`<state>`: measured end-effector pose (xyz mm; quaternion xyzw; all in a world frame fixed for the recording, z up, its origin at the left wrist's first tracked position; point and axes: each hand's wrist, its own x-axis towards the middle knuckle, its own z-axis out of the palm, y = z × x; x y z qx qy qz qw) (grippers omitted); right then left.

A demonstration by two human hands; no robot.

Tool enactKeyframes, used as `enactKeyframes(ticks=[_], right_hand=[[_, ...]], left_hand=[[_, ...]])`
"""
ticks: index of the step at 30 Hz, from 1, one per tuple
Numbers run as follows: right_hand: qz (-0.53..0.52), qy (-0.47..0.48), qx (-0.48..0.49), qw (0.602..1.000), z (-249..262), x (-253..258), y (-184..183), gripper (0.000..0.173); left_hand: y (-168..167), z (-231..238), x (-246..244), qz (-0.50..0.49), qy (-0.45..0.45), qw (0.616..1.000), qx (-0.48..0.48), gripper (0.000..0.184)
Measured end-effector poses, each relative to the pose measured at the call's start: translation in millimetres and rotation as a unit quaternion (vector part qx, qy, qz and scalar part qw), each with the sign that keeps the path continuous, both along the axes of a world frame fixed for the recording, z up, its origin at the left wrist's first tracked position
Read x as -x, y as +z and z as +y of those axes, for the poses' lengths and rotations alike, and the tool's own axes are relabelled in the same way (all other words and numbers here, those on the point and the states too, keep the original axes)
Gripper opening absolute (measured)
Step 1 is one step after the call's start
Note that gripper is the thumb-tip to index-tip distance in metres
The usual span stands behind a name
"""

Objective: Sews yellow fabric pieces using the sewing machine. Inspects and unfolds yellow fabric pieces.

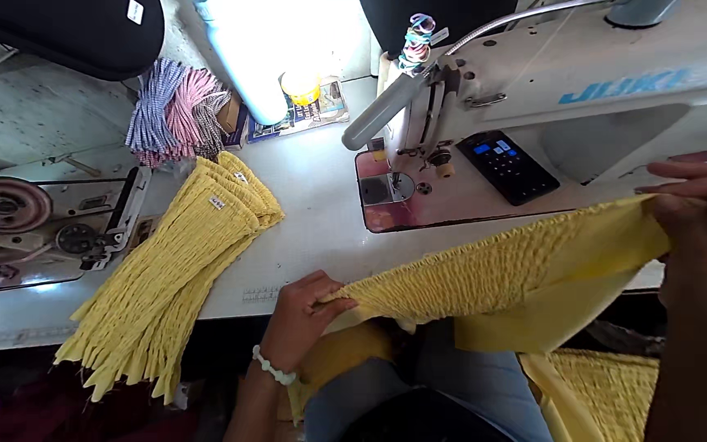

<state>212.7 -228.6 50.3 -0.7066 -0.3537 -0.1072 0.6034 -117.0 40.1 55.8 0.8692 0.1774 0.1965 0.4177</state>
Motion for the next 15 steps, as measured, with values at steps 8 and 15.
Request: enactKeyframes(ticks=[8,15], right_hand=[[0.001,-0.111,-0.001,0.994,-61.0,-26.1,-11.1,0.022],[-0.055,-0.134,0.057,0.988,-129.2,3.4,40.8,0.020]], left_hand=[[28.6,31.7,26.3,-0.172,0.167,0.971,-0.006,0.011],[70.6,-63.6,-77.4,-0.194,-0.130,0.967,-0.105,0.014]])
